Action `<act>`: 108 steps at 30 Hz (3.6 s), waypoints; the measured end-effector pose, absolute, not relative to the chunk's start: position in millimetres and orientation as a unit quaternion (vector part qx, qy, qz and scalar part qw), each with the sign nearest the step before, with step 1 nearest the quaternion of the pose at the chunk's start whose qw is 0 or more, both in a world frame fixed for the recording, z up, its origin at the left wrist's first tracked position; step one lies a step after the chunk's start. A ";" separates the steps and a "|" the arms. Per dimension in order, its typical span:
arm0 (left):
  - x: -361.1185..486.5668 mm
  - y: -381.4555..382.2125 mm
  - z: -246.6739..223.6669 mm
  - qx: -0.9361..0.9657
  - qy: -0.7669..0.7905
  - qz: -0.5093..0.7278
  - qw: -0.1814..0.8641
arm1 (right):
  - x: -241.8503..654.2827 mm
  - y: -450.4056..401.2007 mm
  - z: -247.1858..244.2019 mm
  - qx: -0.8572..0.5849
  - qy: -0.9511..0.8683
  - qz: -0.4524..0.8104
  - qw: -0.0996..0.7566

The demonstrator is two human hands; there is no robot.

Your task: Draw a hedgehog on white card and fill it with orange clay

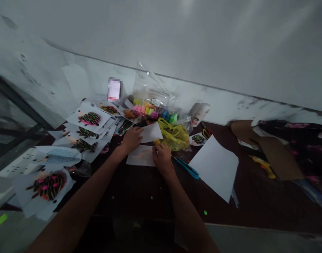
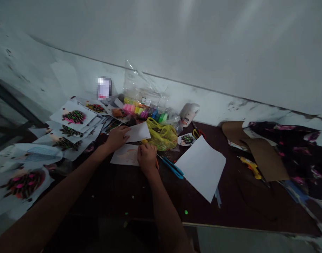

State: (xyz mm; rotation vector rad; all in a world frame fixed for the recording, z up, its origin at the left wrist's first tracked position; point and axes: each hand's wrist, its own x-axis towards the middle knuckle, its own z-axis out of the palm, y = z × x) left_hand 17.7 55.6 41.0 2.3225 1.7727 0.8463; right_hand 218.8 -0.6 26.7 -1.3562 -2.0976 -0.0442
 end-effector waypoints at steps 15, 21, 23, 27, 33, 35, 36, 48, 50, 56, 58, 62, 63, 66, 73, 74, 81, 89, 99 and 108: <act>64.6 85.7 38.1 0.785 0.490 0.289 0.244 | 244.1 11.3 37.3 -0.579 -0.732 -0.025 0.358; 45.0 62.5 56.8 0.655 0.428 0.364 0.505 | 238.4 8.9 47.0 -0.512 -0.737 0.102 0.428; 44.4 52.9 61.3 0.613 0.394 0.377 0.572 | 232.6 6.3 51.0 -0.477 -0.744 0.167 0.437; 45.2 40.7 64.2 0.591 0.371 0.362 0.618 | 222.1 1.9 54.2 -0.456 -0.703 0.264 0.478; 40.3 30.1 65.2 0.563 0.383 0.310 0.663 | 216.3 0.9 49.4 -0.445 -0.599 0.419 0.517; 37.7 25.3 66.7 0.547 0.386 0.304 0.678 | 216.4 0.9 49.0 -0.447 -0.586 0.437 0.516; 36.6 22.7 67.4 0.544 0.388 0.310 0.676 | 216.4 0.9 49.1 -0.449 -0.582 0.440 0.516; 19.6 24.4 57.8 0.615 0.416 0.350 0.572 | 212.7 2.9 46.4 -0.448 -0.570 0.437 0.533; 13.5 36.1 57.5 0.669 0.455 0.348 0.474 | 214.6 4.6 45.6 -0.458 -0.553 0.429 0.548; 23.7 62.5 50.0 0.748 0.634 0.169 0.100 | 217.6 6.5 47.7 -0.472 -0.543 0.404 0.564; 30.9 65.8 47.0 0.750 0.638 0.154 0.082 | 216.9 5.6 49.0 -0.467 -0.551 0.399 0.565; 39.7 71.9 47.4 0.763 0.620 0.167 0.074 | 216.2 3.9 51.9 -0.468 -0.554 0.390 0.568; 41.2 73.8 48.6 0.767 0.613 0.176 0.075 | 216.4 3.5 52.6 -0.468 -0.554 0.392 0.566; 45.0 81.1 53.0 0.775 0.591 0.210 0.084 | 217.1 3.0 53.8 -0.467 -0.553 0.401 0.562; 44.1 113.5 62.9 0.750 0.583 0.291 0.112 | 217.6 4.7 49.1 -0.483 -0.539 0.401 0.562; 42.3 118.5 64.1 0.747 0.585 0.293 0.119 | 217.6 4.8 48.0 -0.486 -0.542 0.399 0.558; 8.7 131.3 72.6 0.715 0.617 0.323 0.066 | 220.0 10.0 35.5 -0.545 -0.576 0.339 0.507; -18.9 141.5 88.7 0.691 0.694 0.191 -0.071 | 208.1 35.0 34.5 -0.591 -0.653 0.271 0.390; -25.9 166.9 96.5 0.718 0.688 0.109 0.012 | 189.8 43.3 40.9 -0.578 -0.740 0.228 0.258; -22.4 157.1 101.8 0.731 0.628 0.263 0.047 | 191.7 46.6 42.6 -0.523 -0.738 0.258 0.339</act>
